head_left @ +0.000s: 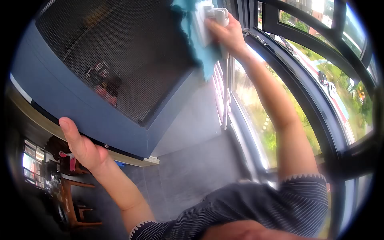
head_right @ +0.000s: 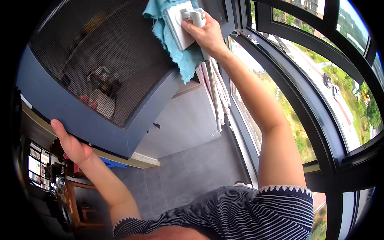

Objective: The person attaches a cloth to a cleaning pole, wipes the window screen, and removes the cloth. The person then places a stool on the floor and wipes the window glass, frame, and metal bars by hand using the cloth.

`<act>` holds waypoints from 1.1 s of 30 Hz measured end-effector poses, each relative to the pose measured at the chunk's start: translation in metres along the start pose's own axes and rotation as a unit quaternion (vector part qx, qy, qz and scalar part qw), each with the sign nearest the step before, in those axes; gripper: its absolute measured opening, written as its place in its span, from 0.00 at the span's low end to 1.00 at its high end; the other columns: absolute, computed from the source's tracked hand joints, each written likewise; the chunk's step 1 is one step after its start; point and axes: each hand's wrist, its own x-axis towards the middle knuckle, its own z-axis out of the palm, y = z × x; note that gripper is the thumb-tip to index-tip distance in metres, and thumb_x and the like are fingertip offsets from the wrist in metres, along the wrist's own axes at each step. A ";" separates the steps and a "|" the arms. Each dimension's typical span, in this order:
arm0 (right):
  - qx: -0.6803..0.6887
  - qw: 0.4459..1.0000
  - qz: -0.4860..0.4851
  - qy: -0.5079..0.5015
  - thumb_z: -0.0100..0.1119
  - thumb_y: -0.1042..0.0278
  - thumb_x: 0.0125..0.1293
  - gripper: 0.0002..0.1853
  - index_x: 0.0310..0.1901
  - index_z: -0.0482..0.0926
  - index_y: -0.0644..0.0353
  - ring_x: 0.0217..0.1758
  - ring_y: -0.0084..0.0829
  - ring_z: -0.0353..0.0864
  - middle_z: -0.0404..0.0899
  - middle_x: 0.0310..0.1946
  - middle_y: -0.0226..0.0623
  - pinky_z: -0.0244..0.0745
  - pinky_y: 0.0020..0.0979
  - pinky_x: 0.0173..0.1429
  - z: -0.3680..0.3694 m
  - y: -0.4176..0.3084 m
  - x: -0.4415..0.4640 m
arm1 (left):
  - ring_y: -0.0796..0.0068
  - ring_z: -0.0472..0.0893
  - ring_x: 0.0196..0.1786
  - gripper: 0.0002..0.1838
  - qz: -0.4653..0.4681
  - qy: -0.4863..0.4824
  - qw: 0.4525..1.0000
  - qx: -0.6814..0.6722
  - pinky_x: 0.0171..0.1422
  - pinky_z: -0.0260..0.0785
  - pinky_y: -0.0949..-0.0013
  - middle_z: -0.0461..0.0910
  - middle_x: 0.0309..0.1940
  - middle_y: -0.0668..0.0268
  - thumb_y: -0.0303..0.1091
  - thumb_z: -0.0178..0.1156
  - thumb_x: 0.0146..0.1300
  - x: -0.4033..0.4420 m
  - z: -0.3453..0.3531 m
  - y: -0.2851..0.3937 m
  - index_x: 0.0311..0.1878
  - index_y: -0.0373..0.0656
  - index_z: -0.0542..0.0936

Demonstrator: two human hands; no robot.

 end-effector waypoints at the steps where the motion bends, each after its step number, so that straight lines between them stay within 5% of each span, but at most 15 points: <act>1: -0.022 0.999 0.028 0.006 0.63 0.60 0.59 0.13 0.39 0.75 0.58 0.24 0.16 0.73 0.76 0.25 0.28 0.69 0.20 0.25 -0.017 0.016 0.018 | 0.72 0.72 0.55 0.31 -0.002 -0.021 1.000 -0.014 0.59 0.64 0.70 0.70 0.56 0.63 0.50 0.53 0.65 0.001 -0.005 -0.002 0.62 0.35 0.64; 8: 0.023 0.993 0.118 0.006 0.62 0.63 0.59 0.12 0.41 0.73 0.56 0.22 0.19 0.69 0.71 0.22 0.26 0.65 0.24 0.23 -0.085 0.066 0.100 | 0.73 0.77 0.48 0.27 -0.005 -0.132 0.991 -0.022 0.50 0.73 0.70 0.75 0.50 0.66 0.52 0.49 0.67 0.000 -0.017 -0.001 0.60 0.41 0.68; 10: 0.026 0.997 0.079 0.004 0.63 0.63 0.59 0.11 0.41 0.74 0.57 0.21 0.19 0.67 0.71 0.22 0.26 0.64 0.24 0.23 -0.080 0.049 0.128 | 0.73 0.78 0.48 0.27 -0.025 -0.173 0.984 -0.032 0.50 0.73 0.70 0.76 0.49 0.65 0.52 0.48 0.67 -0.001 -0.014 0.000 0.59 0.40 0.68; 13: 0.001 1.000 0.013 0.003 0.62 0.60 0.59 0.12 0.37 0.74 0.59 0.20 0.19 0.67 0.69 0.21 0.27 0.65 0.28 0.22 -0.065 -0.011 0.189 | 0.72 0.79 0.40 0.30 -0.018 -0.084 0.996 0.012 0.42 0.74 0.71 0.77 0.40 0.63 0.55 0.50 0.65 -0.006 -0.005 0.001 0.54 0.34 0.70; 14: -0.101 0.994 -0.022 -0.033 0.58 0.53 0.60 0.17 0.43 0.73 0.58 0.26 0.23 0.71 0.72 0.26 0.30 0.72 0.30 0.32 -0.082 0.007 0.251 | 0.72 0.79 0.40 0.30 -0.015 -0.093 0.995 0.015 0.42 0.75 0.71 0.77 0.40 0.62 0.55 0.50 0.64 -0.006 -0.004 0.001 0.53 0.34 0.70; 15: 0.038 0.998 -0.006 -0.055 0.62 0.63 0.59 0.13 0.42 0.75 0.57 0.31 0.22 0.69 0.72 0.29 0.27 0.66 0.26 0.34 -0.069 -0.026 0.277 | 0.72 0.79 0.40 0.30 -0.012 -0.101 0.995 0.021 0.42 0.75 0.70 0.77 0.40 0.62 0.55 0.50 0.64 -0.005 -0.004 0.001 0.53 0.33 0.70; 17: -0.061 0.998 -0.002 0.016 0.63 0.58 0.58 0.14 0.41 0.76 0.55 0.27 0.23 0.67 0.71 0.27 0.28 0.64 0.29 0.29 -0.056 -0.062 0.302 | 0.71 0.80 0.40 0.31 -0.007 -0.098 0.995 0.027 0.42 0.75 0.70 0.78 0.41 0.61 0.55 0.50 0.64 -0.006 -0.007 0.001 0.53 0.33 0.70; 21: -0.082 0.995 -0.053 -0.011 0.62 0.56 0.59 0.17 0.44 0.77 0.57 0.28 0.23 0.67 0.72 0.28 0.29 0.64 0.29 0.29 -0.061 -0.050 0.280 | 0.69 0.81 0.39 0.31 -0.005 -0.088 0.996 0.026 0.42 0.77 0.68 0.78 0.40 0.59 0.55 0.50 0.65 -0.008 -0.007 -0.001 0.52 0.32 0.70; 22: -0.035 0.999 -0.003 -0.018 0.60 0.60 0.60 0.12 0.39 0.76 0.58 0.22 0.23 0.67 0.70 0.23 0.30 0.63 0.29 0.24 -0.068 -0.039 0.264 | 0.68 0.81 0.39 0.31 -0.009 -0.094 0.995 0.027 0.42 0.77 0.67 0.78 0.40 0.58 0.55 0.50 0.65 -0.008 -0.006 0.002 0.52 0.32 0.70; 23: -0.115 0.988 0.030 -0.102 0.59 0.54 0.60 0.15 0.38 0.72 0.56 0.21 0.22 0.68 0.68 0.21 0.27 0.68 0.29 0.27 -0.107 0.030 0.298 | 0.68 0.81 0.38 0.30 -0.012 -0.102 0.994 0.023 0.42 0.77 0.67 0.78 0.40 0.58 0.55 0.50 0.65 -0.006 -0.005 0.002 0.51 0.31 0.71; 25: -0.016 0.996 0.083 -0.036 0.61 0.58 0.61 0.12 0.34 0.70 0.57 0.15 0.19 0.67 0.68 0.18 0.27 0.63 0.25 0.16 -0.079 0.014 0.159 | 0.67 0.81 0.38 0.30 -0.013 -0.115 0.993 0.012 0.41 0.77 0.66 0.79 0.39 0.57 0.55 0.50 0.65 -0.005 -0.006 0.003 0.50 0.31 0.71; 29: 0.022 0.991 0.132 -0.008 0.59 0.62 0.62 0.11 0.37 0.70 0.57 0.12 0.20 0.65 0.68 0.18 0.29 0.62 0.26 0.13 -0.071 0.033 0.113 | 0.63 0.81 0.37 0.31 -0.013 -0.150 0.988 0.024 0.41 0.77 0.62 0.79 0.37 0.52 0.55 0.51 0.64 -0.002 0.008 0.006 0.48 0.29 0.72; 33: 0.085 0.989 0.100 -0.076 0.55 0.69 0.62 0.09 0.41 0.67 0.59 0.12 0.20 0.65 0.68 0.19 0.29 0.64 0.24 0.13 0.000 -0.037 0.057 | 0.63 0.81 0.38 0.31 -0.017 -0.167 0.985 0.046 0.42 0.77 0.60 0.78 0.38 0.50 0.54 0.53 0.63 -0.004 0.010 0.008 0.49 0.29 0.72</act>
